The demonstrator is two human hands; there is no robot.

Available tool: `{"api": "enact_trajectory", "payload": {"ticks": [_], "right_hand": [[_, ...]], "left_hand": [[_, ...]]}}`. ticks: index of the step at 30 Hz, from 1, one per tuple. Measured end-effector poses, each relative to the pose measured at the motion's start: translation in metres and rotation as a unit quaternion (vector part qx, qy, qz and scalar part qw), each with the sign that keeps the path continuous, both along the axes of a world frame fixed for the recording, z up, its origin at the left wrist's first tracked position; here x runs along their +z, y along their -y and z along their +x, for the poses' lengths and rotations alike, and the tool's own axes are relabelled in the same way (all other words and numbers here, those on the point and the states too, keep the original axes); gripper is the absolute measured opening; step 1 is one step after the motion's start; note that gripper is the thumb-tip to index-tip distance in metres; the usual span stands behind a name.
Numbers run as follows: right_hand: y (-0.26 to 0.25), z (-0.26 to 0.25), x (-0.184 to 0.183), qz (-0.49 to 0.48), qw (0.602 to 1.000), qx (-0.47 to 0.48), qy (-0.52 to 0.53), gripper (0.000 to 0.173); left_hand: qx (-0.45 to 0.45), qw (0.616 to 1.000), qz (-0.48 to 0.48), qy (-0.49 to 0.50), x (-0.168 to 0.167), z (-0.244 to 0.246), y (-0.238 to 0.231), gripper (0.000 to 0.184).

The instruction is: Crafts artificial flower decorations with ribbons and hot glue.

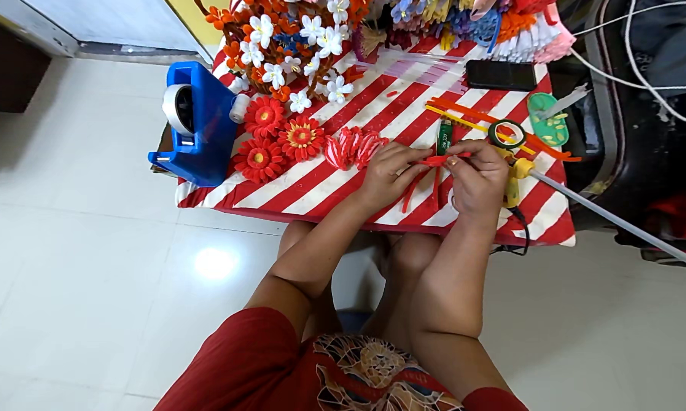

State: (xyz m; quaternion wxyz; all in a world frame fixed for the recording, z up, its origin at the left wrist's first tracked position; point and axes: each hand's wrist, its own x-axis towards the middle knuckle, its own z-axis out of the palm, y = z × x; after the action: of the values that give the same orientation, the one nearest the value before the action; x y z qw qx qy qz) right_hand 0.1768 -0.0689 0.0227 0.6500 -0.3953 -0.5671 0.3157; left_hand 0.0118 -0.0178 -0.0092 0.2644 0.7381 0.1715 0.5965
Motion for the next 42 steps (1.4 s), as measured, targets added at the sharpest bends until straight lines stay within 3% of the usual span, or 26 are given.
{"api": "enact_trajectory", "payload": {"ticks": [16, 42], "right_hand": [[0.0013, -0.0026, 0.0037, -0.066, 0.998, -0.018, -0.009, 0.019], [-0.0002, -0.0045, 0.0017, -0.051, 0.998, -0.031, 0.021, 0.016]], "left_hand": [[-0.023, 0.999, -0.038, 0.012, 0.0012, -0.0014, 0.0000, 0.019], [-0.009, 0.999, -0.030, -0.044, 0.0023, -0.0008, 0.0000, 0.013]]}}
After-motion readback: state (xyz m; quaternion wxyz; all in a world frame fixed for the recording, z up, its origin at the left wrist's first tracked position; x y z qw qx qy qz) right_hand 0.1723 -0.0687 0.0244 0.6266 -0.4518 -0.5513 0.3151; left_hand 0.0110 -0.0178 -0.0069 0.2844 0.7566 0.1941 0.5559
